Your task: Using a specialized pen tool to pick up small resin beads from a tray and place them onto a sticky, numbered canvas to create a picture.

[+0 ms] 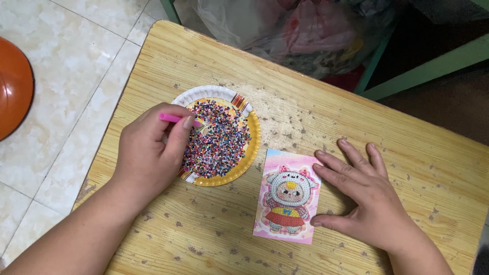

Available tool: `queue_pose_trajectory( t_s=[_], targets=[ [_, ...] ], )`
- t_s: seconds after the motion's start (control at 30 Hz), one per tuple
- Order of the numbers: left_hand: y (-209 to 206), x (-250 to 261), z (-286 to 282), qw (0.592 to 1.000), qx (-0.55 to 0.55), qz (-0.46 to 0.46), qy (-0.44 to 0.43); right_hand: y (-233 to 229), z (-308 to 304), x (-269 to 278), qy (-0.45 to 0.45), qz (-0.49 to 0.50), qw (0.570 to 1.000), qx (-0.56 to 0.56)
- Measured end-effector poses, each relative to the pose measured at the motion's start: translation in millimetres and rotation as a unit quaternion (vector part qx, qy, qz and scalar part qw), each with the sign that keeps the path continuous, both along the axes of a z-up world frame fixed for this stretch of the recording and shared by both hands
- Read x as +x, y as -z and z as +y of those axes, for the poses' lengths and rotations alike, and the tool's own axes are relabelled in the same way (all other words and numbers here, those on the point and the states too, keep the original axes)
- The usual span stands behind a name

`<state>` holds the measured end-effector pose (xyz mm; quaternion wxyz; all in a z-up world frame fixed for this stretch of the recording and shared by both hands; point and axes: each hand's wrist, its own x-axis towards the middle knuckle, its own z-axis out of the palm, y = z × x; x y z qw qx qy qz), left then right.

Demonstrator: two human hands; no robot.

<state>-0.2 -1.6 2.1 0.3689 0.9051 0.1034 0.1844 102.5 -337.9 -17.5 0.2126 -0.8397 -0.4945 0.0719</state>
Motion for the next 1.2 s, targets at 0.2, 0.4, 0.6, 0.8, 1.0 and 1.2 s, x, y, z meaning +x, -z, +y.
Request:
queue_pose_trajectory(
  t_s=[0.2, 0.4, 0.6, 0.8, 1.0, 1.2],
  targets=[
    [1.3, -0.7, 1.1, 1.000, 0.001, 0.004, -0.004, 0.1, 0.1, -0.8, 0.004, 0.005, 1.000, -0.004],
    [0.5, -1.1, 0.3, 1.000, -0.015, 0.006, -0.004, -1.6, 1.0, -0.3, -0.001, 0.003, 1.000, -0.011],
    [-3.0, -1.2, 0.0, 0.999, -0.024, 0.030, -0.038, -0.7, 0.7, -0.5, 0.000, -0.001, 1.000, -0.005],
    [-10.2, -3.2, -6.6, 0.996, -0.086, 0.002, -0.019, 0.7, -0.7, -0.1, -0.003, -0.003, 1.000, 0.003],
    [-16.0, -13.4, -31.9, 0.980, -0.137, -0.043, 0.137, -4.8, 0.8, 0.9, 0.007, 0.025, 1.000, -0.008],
    [-13.5, -14.7, -72.6, 0.956, -0.112, -0.008, 0.271, -10.0, -0.5, 1.0, 0.003, 0.050, 0.999, 0.012]
  ],
)
